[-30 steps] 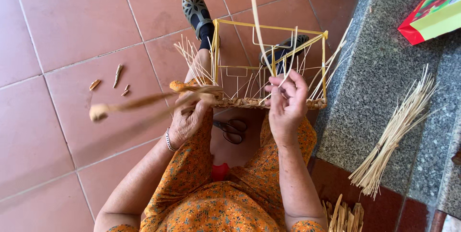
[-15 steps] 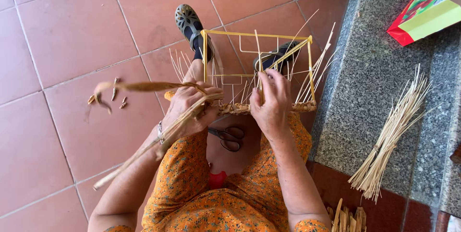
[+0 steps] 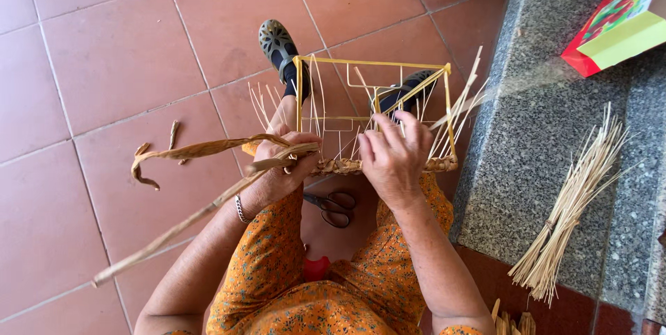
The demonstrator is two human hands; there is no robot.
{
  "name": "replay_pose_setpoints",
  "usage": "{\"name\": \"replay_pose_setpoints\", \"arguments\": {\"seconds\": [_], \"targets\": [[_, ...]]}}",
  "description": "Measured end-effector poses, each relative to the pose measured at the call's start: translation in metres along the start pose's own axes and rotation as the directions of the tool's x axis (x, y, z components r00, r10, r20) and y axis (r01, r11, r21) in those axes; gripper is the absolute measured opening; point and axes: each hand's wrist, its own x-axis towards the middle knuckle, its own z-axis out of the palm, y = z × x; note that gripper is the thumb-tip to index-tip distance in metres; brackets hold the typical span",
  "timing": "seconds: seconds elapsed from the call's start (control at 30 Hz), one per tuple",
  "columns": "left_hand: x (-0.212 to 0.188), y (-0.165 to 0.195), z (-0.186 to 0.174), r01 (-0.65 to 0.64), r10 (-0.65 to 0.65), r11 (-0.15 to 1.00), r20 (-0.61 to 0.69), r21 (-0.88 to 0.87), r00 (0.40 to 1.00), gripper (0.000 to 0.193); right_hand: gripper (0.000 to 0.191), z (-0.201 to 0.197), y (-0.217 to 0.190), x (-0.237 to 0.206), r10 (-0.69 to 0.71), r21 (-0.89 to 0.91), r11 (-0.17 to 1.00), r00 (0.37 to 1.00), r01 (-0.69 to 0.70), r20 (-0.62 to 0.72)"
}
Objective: The person weaves dried plant fibers into a rectangular basket frame, interlacing strands by hand and trimming excess with scissors. The basket gradually fills with a tight woven pattern as the person adjusts and secures the fibers.
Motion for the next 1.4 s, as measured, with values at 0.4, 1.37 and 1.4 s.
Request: {"name": "replay_pose_setpoints", "arguments": {"seconds": [0.4, 1.37, 1.4], "targets": [[-0.012, -0.016, -0.024, -0.007, 0.007, 1.000, 0.265, 0.001, 0.964, 0.045, 0.017, 0.004, -0.020, -0.009, -0.076, 0.189, 0.978, 0.996, 0.082, -0.038], [-0.012, -0.056, -0.021, 0.138, -0.130, 0.976, 0.062, -0.170, 0.990, 0.031, 0.057, 0.032, -0.050, 0.052, 0.079, 0.298, 0.576, 0.415, -0.761, 0.906], [-0.012, -0.062, -0.026, 0.180, -0.158, 0.963, 0.118, -0.203, 0.980, 0.032, 0.058, 0.035, -0.054, 0.054, 0.035, 0.372, 0.604, 0.490, -0.705, 0.871]]}}
